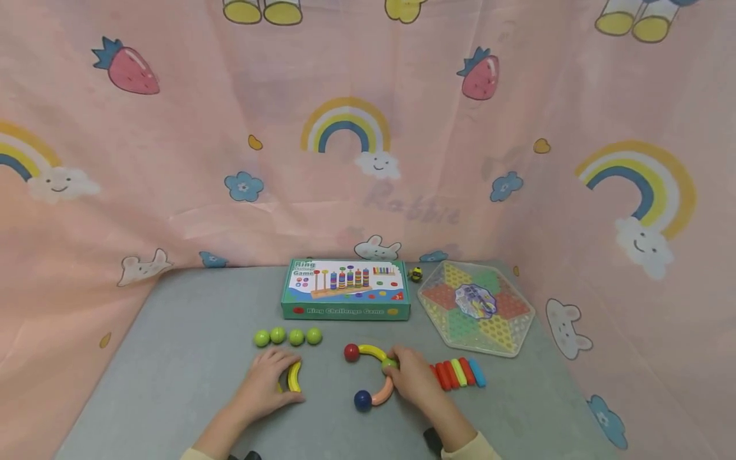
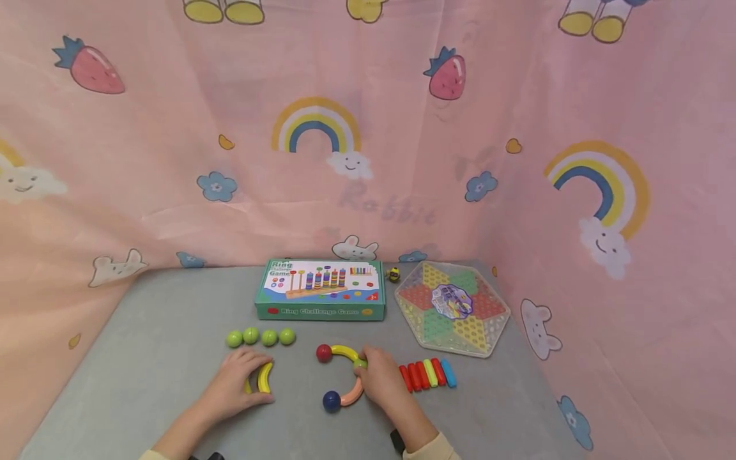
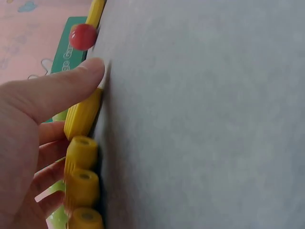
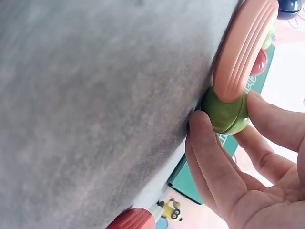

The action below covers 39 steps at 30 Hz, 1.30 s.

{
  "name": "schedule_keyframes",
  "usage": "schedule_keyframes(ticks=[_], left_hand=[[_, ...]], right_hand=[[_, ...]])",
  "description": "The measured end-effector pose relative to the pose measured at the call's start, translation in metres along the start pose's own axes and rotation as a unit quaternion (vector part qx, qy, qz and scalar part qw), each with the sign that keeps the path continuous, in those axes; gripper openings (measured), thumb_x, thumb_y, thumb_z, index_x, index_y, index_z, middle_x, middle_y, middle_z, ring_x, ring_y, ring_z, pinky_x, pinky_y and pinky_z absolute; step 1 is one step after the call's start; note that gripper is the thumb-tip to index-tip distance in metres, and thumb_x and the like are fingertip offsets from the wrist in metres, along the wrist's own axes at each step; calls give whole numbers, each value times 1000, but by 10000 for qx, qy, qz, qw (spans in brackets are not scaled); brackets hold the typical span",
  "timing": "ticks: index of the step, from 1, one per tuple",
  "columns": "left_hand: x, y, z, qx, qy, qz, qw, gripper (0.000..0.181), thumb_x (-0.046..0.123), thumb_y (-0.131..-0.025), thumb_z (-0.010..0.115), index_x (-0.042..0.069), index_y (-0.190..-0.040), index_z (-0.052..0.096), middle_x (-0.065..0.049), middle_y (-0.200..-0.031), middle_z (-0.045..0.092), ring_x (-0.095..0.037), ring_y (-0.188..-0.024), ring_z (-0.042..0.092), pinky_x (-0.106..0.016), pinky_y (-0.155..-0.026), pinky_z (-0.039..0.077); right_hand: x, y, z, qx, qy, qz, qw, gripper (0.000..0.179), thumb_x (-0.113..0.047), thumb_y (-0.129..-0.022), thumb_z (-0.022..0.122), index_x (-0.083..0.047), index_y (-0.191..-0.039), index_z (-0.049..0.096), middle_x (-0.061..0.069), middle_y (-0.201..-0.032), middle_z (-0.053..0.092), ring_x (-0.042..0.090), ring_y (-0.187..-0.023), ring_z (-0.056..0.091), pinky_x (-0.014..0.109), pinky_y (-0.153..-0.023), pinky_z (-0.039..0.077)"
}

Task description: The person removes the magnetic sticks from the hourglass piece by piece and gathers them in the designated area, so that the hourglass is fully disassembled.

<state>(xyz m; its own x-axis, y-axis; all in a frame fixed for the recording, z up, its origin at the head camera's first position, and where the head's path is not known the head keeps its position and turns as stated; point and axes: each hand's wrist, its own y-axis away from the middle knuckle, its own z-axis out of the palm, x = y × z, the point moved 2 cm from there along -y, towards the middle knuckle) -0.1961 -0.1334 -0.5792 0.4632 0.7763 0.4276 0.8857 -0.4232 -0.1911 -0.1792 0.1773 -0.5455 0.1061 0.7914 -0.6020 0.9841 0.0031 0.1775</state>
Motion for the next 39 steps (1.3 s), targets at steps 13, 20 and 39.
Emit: schedule_keyframes(ticks=[13, 20, 39], left_hand=[[-3, 0, -16, -591, -109, -285, 9978, 64, 38, -65, 93, 14, -119, 69, 0, -122, 67, -26, -121, 55, -54, -105, 41], [6, -1, -16, -683, -266, -466, 9962, 78, 50, -67, 89, 12, -131, 63, -4, -129, 64, -30, -125, 53, -57, -105, 41], [54, -26, -13, 148, 384, 11, 9992, 50, 33, -82, 84, 13, -126, 68, -5, -127, 66, -26, -120, 57, -52, -104, 47]], right_hand=[[-2, 2, -3, -21, 22, -34, 10000, 16, -15, -91, 74, -8, -105, 69, 5, -94, 66, 18, -82, 57, 40, -74, 56], [-2, 2, -3, -47, 17, 9, 10000, 18, -15, -91, 74, -7, -106, 69, 5, -94, 65, 19, -80, 55, 37, -71, 54], [0, 2, -2, -29, 16, -11, 10000, 17, -15, -91, 75, -8, -105, 68, 4, -92, 63, 19, -82, 54, 36, -70, 54]])
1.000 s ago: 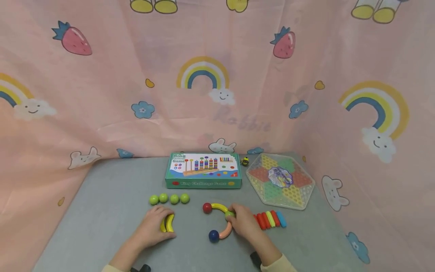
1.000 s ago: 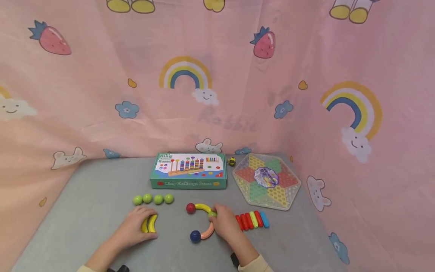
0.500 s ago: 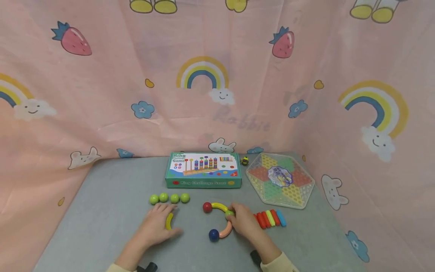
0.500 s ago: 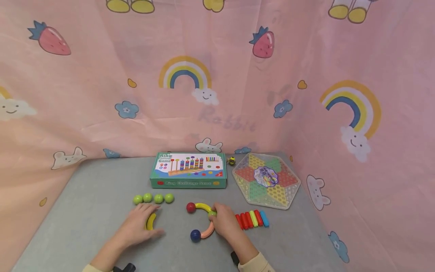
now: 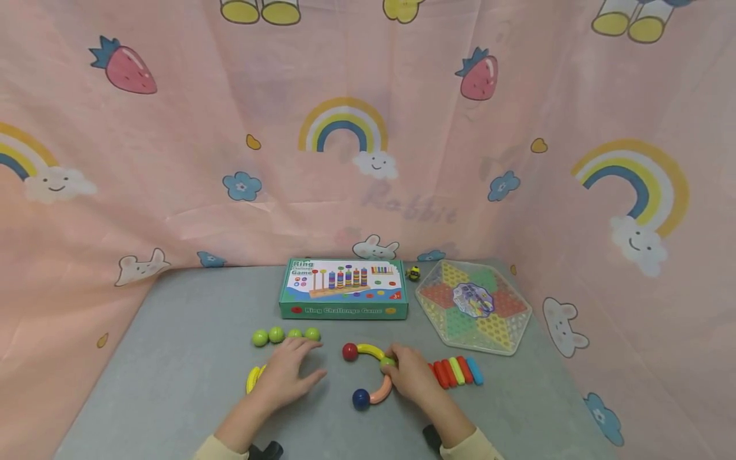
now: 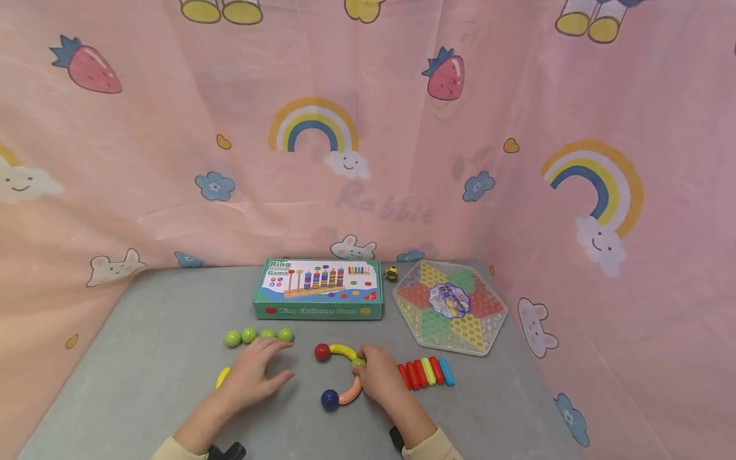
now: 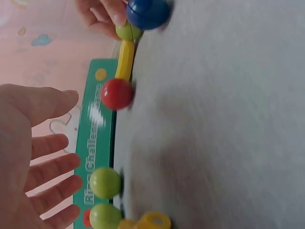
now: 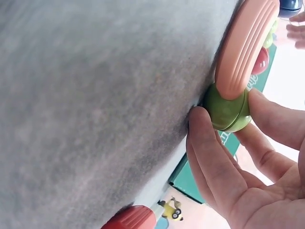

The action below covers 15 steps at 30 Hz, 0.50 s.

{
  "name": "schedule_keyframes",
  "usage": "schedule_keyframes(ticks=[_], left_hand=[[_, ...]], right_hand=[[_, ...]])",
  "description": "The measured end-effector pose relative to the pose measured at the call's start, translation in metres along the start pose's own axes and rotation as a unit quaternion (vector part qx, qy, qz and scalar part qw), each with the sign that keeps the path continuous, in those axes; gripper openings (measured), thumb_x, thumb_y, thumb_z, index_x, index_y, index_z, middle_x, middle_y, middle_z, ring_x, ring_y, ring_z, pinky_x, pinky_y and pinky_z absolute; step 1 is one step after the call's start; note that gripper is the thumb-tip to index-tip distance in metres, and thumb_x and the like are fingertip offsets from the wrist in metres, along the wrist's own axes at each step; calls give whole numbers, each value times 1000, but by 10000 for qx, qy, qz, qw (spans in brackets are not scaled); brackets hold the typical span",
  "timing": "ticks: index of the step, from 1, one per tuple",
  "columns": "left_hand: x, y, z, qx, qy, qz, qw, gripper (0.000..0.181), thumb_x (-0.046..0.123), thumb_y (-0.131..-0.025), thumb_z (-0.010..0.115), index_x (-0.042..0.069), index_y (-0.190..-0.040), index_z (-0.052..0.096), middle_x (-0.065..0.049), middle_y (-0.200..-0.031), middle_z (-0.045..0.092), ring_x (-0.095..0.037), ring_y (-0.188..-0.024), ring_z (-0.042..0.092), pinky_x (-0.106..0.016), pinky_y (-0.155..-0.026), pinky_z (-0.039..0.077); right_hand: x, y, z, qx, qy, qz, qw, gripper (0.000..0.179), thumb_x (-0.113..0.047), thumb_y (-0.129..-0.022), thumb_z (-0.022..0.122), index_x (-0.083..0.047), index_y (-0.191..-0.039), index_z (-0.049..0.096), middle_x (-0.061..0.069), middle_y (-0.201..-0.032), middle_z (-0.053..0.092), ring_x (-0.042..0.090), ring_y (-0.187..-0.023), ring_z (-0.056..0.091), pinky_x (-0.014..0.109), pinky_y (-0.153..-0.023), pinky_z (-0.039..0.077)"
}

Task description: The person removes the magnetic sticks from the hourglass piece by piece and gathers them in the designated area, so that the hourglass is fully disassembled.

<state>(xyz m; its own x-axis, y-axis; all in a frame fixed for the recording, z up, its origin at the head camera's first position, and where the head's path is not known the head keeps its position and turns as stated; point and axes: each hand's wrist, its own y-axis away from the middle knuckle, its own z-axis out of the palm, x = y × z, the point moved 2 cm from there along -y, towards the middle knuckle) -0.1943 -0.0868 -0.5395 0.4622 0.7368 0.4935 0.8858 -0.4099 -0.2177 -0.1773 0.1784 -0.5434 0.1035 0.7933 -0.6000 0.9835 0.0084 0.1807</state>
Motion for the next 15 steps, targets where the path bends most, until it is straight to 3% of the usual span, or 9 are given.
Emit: schedule_keyframes(ticks=[9, 15], left_hand=[[16, -14, 12, -134, 317, 220, 9992, 55, 33, -83, 82, 15, -132, 65, -8, -134, 61, -28, -125, 55, -53, -103, 49], [27, -27, 28, -534, 207, 279, 9980, 60, 32, -84, 81, 15, -138, 60, -6, -137, 60, -27, -128, 56, -48, -104, 50]], right_hand=[[-1, -1, 1, -19, -12, -22, 10000, 15, -15, -92, 74, -8, -104, 68, 4, -92, 64, 19, -79, 55, 35, -69, 53], [-1, 0, 0, -32, -5, -44, 10000, 16, -15, -91, 74, -8, -104, 68, 5, -92, 64, 19, -80, 55, 36, -70, 54]])
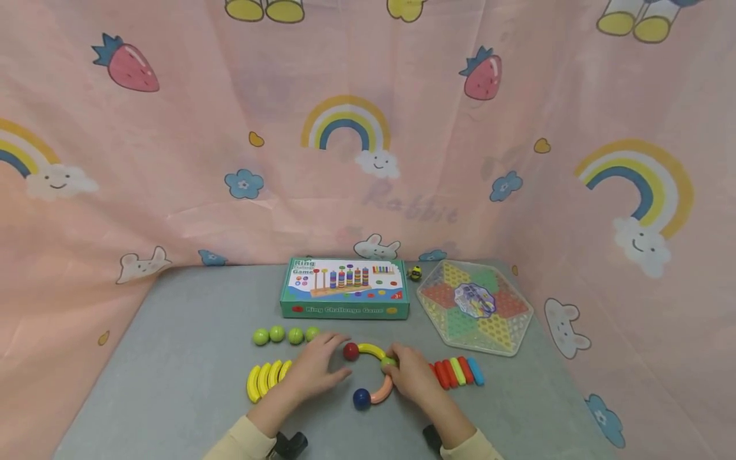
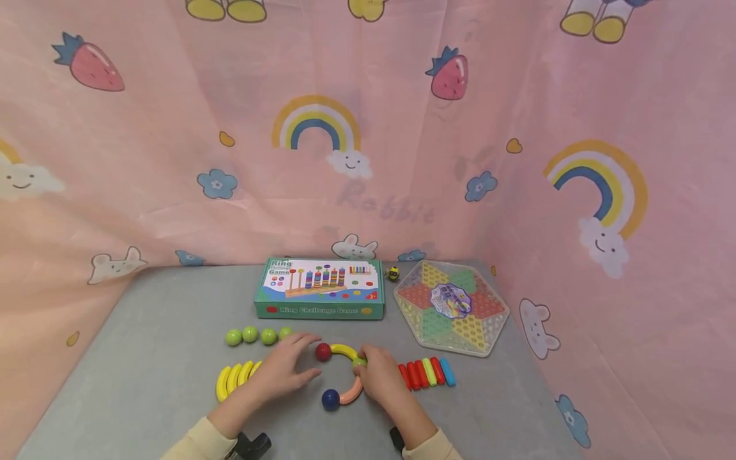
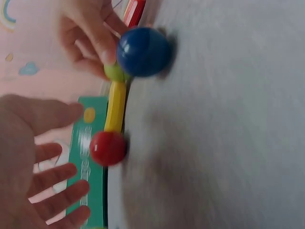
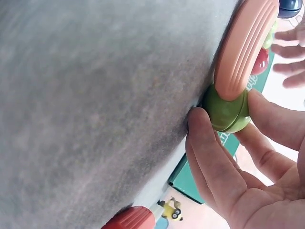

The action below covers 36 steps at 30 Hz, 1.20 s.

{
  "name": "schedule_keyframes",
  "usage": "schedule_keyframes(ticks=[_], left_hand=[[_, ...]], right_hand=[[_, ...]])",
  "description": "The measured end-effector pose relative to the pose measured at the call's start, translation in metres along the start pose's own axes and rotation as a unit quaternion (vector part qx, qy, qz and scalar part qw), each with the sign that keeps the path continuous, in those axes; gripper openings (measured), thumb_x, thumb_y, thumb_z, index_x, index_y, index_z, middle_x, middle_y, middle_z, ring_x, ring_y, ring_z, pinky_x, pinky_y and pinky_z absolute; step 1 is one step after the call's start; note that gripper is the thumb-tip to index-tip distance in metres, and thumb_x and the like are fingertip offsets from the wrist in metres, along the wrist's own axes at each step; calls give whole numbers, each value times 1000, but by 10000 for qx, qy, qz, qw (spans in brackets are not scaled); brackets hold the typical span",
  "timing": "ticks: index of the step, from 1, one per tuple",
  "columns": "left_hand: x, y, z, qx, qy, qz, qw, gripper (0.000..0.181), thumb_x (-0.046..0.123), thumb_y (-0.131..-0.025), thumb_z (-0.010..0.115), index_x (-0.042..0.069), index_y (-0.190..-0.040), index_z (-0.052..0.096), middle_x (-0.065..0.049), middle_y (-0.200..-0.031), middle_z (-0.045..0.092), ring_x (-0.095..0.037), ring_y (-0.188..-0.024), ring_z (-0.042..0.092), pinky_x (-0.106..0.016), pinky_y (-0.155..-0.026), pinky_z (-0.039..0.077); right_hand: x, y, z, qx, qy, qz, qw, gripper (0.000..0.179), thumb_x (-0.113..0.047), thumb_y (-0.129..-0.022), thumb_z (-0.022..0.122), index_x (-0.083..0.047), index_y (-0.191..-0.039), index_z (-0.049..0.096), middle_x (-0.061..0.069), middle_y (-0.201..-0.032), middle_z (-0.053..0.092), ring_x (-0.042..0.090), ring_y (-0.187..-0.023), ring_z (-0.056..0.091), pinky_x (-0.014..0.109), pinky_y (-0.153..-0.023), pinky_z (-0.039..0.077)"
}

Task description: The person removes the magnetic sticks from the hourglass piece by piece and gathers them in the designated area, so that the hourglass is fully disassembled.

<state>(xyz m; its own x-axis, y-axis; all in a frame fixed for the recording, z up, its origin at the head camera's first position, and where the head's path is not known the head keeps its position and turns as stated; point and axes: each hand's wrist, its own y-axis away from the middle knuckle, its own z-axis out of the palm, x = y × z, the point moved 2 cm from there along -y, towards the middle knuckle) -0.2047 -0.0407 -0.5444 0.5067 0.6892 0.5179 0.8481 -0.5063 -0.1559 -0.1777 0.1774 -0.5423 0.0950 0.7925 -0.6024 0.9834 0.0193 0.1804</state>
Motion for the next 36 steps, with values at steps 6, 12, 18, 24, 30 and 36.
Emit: schedule_keyframes(ticks=[6, 12, 18, 24, 30, 36], left_hand=[[10, -15, 18, -301, -587, 74, 9978, 60, 27, -85, 79, 15, -140, 58, -4, -138, 61, -25, -128, 56, -44, -104, 50], [10, -23, 30, -266, -890, -8, 9957, 51, 19, -87, 78, 12, -135, 63, -5, -132, 64, -25, -123, 57, -42, -102, 51], [8, -28, 34, -160, -1121, 87, 9935, 34, 17, -89, 76, 11, -121, 70, -3, -116, 68, -21, -110, 59, -37, -94, 54], [9, -30, 35, -256, -1124, 47, 9933, 29, 14, -91, 73, 11, -120, 70, -2, -115, 67, -20, -111, 59, -36, -95, 54], [11, -29, 32, -222, -1120, 36, 9934, 27, 12, -93, 72, 9, -119, 70, -6, -121, 66, -24, -114, 58, -39, -98, 53], [6, -31, 25, 239, -605, 18, 9979, 26, 9, -93, 72, 8, -118, 69, -10, -122, 62, -26, -112, 57, -41, -94, 54]], right_hand=[[2, 0, 0, 0, 34, -117, 9999, 16, -14, -91, 75, -7, -104, 68, 5, -93, 65, 19, -80, 55, 37, -71, 54], [3, -1, 2, -35, 1, -170, 9998, 17, -15, -91, 75, -7, -104, 68, 5, -94, 65, 18, -80, 55, 37, -71, 54], [1, -2, 1, -168, -42, 26, 9998, 16, -15, -91, 75, -8, -105, 69, 4, -95, 66, 19, -83, 57, 40, -75, 56], [1, -2, -1, -164, -27, 46, 9999, 15, -14, -91, 74, -8, -103, 69, 4, -94, 66, 19, -83, 57, 41, -77, 57], [1, -4, -1, -198, 0, 111, 9997, 16, -16, -91, 74, -9, -105, 69, 3, -94, 66, 19, -82, 57, 41, -77, 57], [1, -4, 0, -181, 35, 126, 9998, 14, -15, -92, 74, -9, -104, 69, 3, -94, 66, 19, -82, 57, 41, -78, 57]])
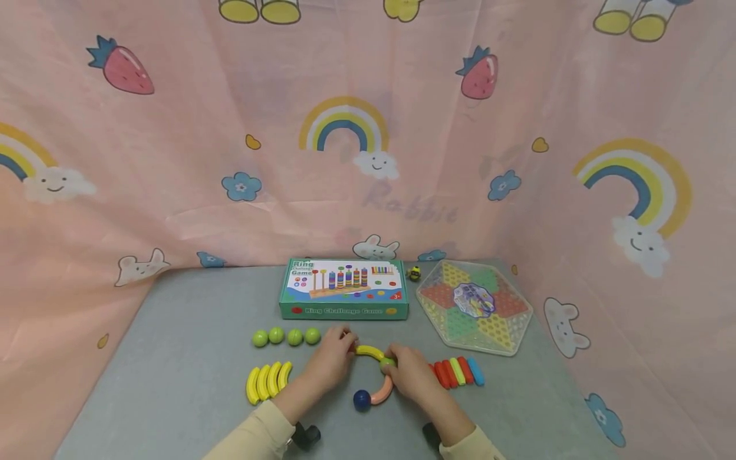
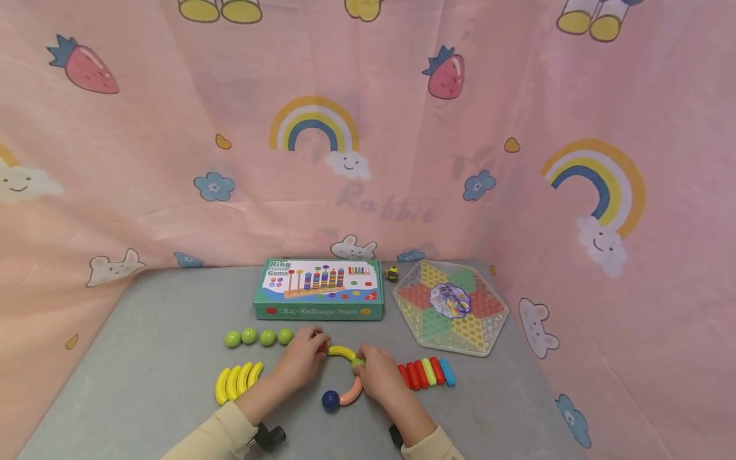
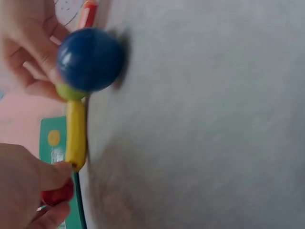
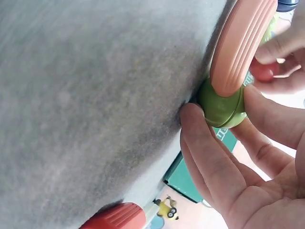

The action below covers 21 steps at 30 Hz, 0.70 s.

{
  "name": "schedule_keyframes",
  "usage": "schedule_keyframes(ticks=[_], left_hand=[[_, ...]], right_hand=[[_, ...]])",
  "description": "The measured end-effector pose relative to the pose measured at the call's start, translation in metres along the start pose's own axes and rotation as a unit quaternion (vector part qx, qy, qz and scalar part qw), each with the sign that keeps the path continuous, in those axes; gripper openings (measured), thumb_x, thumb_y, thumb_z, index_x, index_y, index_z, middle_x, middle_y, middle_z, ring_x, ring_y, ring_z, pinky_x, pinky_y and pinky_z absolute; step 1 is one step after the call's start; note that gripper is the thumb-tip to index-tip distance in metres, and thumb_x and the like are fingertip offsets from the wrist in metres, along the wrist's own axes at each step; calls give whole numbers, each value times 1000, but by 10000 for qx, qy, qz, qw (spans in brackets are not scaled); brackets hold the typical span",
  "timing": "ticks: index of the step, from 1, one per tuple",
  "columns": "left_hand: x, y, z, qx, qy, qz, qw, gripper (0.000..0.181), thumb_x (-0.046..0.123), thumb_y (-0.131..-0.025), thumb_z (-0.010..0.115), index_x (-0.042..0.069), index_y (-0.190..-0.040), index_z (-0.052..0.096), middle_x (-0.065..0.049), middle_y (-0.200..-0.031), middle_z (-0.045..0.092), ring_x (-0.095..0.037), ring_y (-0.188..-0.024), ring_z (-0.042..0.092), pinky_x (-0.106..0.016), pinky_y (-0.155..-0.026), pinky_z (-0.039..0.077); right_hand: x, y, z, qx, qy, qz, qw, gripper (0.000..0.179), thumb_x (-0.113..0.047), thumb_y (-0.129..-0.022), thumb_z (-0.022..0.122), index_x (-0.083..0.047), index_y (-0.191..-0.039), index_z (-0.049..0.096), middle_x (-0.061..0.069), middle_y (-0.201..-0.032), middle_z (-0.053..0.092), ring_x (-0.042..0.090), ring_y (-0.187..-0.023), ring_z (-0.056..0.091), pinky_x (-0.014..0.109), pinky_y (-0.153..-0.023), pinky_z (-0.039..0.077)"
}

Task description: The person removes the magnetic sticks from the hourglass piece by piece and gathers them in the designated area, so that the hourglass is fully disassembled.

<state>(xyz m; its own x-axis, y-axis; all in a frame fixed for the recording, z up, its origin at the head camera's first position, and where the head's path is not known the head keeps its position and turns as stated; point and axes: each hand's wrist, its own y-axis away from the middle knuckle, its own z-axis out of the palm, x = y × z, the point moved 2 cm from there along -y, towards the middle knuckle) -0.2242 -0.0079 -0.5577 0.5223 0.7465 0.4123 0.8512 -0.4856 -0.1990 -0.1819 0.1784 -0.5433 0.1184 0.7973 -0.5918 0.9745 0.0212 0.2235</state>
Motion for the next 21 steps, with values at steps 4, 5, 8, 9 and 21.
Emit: schedule_keyframes(ticks=[4, 5, 8, 9, 21], left_hand=[[-10, -6, -10, 628, 166, -89, 9978, 35, 12, -88, 79, 6, -121, 68, -10, -117, 64, -26, -108, 60, -41, -90, 56], [-13, -8, -13, 735, 150, -115, 9971, 37, 14, -86, 80, 6, -121, 68, -10, -116, 66, -26, -107, 61, -41, -89, 56], [-22, -12, -17, 846, 85, -209, 9962, 40, 18, -84, 83, 7, -120, 69, -9, -115, 69, -25, -107, 62, -41, -90, 56], [-25, -14, -17, 840, 48, -241, 9962, 40, 20, -84, 83, 8, -119, 69, -8, -114, 70, -25, -107, 62, -42, -91, 55], [-47, -16, -13, 378, -182, -477, 9980, 36, 26, -82, 85, 11, -113, 73, -7, -111, 73, -27, -108, 61, -49, -96, 48]], right_hand=[[0, 0, 0, 17, 12, 0, 10000, 15, -15, -92, 73, -9, -104, 68, 4, -94, 67, 18, -82, 58, 41, -77, 57], [0, 0, 1, 20, 14, 6, 10000, 15, -15, -92, 73, -8, -105, 69, 4, -94, 67, 18, -83, 58, 41, -77, 57], [0, 0, 0, 30, 4, -13, 10000, 15, -15, -92, 73, -8, -105, 68, 4, -95, 66, 19, -83, 58, 42, -77, 56], [0, 0, -1, 24, 7, -12, 10000, 15, -15, -92, 73, -8, -105, 68, 4, -95, 66, 19, -83, 58, 42, -77, 56], [0, 3, 0, 54, -120, -120, 9998, 15, -14, -91, 74, -8, -104, 68, 4, -94, 65, 19, -82, 55, 39, -74, 55]])
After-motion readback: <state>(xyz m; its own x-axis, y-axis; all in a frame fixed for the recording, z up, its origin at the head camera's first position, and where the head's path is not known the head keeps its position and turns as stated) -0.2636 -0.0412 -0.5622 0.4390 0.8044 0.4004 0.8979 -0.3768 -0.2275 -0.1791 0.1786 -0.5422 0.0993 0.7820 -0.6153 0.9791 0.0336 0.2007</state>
